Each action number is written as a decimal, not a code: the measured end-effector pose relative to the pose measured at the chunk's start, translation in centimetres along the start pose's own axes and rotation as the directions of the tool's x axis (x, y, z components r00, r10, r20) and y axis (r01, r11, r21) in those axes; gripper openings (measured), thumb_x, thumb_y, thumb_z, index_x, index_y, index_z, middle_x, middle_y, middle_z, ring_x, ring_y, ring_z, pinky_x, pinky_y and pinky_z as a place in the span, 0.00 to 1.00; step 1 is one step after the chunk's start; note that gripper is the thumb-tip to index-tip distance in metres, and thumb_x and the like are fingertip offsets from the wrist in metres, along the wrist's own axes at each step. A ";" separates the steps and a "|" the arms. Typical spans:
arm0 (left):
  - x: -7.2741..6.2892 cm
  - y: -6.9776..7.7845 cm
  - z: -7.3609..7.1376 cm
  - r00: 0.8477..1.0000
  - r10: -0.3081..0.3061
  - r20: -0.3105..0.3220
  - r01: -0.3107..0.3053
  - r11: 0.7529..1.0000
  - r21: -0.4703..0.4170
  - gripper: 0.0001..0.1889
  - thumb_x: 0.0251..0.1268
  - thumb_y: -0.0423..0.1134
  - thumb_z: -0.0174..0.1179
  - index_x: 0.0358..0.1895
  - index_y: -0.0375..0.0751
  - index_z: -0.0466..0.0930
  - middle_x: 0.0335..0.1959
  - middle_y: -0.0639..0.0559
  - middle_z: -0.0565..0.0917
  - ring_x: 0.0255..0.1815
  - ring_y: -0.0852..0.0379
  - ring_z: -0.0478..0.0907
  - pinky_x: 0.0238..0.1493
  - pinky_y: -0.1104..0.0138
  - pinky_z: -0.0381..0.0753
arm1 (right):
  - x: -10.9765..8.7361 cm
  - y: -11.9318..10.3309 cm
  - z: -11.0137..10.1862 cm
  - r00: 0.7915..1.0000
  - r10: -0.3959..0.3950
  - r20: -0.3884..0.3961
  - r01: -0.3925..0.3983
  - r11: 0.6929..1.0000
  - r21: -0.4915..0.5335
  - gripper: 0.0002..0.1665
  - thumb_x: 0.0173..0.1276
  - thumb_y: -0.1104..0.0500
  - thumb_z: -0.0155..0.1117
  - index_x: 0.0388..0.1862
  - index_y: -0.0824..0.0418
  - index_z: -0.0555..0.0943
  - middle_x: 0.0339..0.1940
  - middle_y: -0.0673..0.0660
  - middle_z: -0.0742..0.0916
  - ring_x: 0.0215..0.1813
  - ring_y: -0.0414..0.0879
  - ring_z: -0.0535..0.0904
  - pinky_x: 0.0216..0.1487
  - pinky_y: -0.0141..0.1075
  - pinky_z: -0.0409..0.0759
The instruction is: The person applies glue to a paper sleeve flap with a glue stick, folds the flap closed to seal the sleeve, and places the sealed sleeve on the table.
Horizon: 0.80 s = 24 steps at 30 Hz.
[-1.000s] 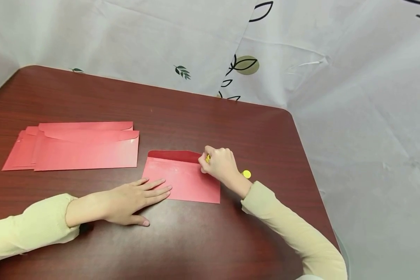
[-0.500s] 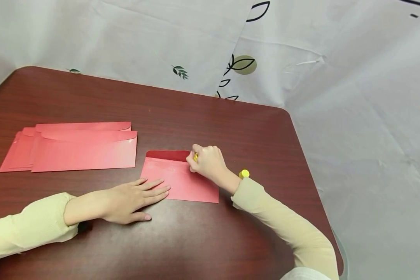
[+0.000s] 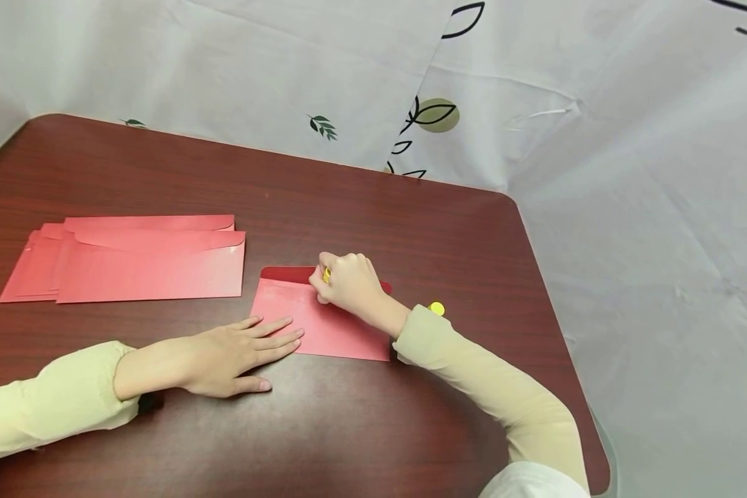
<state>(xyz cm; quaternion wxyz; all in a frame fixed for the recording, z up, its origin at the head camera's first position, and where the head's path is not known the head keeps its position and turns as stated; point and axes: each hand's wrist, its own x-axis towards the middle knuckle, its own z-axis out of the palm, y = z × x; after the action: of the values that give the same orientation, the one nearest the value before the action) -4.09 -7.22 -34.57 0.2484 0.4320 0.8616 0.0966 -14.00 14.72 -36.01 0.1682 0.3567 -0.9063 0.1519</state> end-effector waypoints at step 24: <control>-0.1 -0.2 0.0 1.000 0.012 -0.004 -0.012 1.000 -0.002 0.39 0.66 0.61 0.52 0.76 0.49 0.54 0.78 0.55 0.54 0.79 0.49 0.47 0.74 0.45 0.53 | 5.1 -4.1 2.2 0.988 -0.030 0.151 0.015 0.995 0.099 0.15 0.62 0.58 0.58 0.17 0.56 0.71 0.08 0.46 0.70 0.11 0.38 0.63 0.16 0.23 0.57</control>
<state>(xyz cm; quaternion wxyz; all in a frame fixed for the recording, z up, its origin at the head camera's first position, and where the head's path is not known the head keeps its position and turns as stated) -4.16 -7.41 -34.57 0.2468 0.4366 0.8594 0.0999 -15.07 7.98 -35.28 0.0824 0.3855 -0.9038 0.1663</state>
